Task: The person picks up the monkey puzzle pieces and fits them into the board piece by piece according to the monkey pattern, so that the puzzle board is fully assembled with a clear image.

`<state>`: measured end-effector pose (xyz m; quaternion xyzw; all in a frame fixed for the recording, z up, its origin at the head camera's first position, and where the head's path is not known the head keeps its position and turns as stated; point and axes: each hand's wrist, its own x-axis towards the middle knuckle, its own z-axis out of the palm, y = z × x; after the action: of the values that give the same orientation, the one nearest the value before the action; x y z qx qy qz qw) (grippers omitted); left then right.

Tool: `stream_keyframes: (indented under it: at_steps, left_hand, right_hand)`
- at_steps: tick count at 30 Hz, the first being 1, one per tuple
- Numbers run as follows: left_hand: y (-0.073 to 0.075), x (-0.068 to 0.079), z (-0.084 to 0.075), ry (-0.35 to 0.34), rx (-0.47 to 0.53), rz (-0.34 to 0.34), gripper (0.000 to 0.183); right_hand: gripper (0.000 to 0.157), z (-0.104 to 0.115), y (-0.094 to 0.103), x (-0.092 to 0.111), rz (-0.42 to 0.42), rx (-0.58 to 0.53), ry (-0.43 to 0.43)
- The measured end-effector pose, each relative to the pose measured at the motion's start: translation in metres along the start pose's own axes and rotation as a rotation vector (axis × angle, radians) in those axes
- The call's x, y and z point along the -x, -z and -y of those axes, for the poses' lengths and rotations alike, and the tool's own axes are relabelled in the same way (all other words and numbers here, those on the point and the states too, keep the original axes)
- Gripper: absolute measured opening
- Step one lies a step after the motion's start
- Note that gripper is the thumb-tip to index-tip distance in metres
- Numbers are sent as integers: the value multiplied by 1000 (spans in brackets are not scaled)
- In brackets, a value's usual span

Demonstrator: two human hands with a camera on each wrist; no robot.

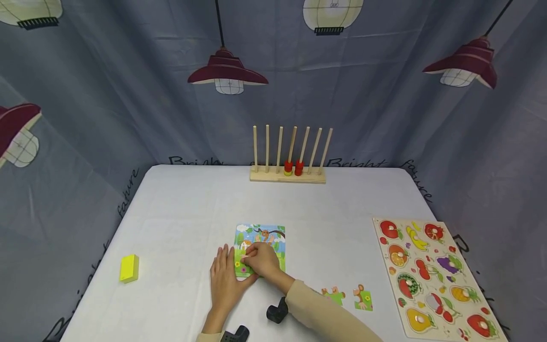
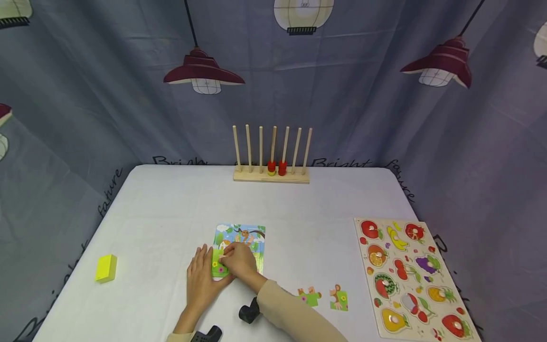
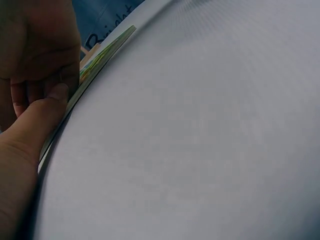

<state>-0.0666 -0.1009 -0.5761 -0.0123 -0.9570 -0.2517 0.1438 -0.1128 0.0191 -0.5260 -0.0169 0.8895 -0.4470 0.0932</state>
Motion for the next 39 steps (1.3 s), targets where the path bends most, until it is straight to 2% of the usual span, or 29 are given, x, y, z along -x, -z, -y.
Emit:
stream_keyframes:
  at_steps: [5,13,22,27,32,36,39]
  left_hand:
    - [-1,0,0,1,-12,-5,101]
    - [-3,0,2,-2,-17,-15,102]
    - [-3,-1,2,-26,-35,-42,100]
    - [-4,-1,2,-36,-40,-61,100]
    - [-4,-1,3,-31,-47,-44,101]
    - [-2,-1,1,-20,-28,-31,101]
    - [-1,-1,0,-15,-7,-30,103]
  right_hand:
    - [20,0,-2,2,-63,76,27]
    - [18,-4,-6,3,-104,88,84]
    - [15,-9,-12,7,-218,151,272]
    - [15,-9,-12,8,-181,151,231]
    - [14,-14,-11,5,-144,160,212]
    - [11,-19,-6,3,-83,88,246]
    - [9,-24,0,2,-16,-7,284]
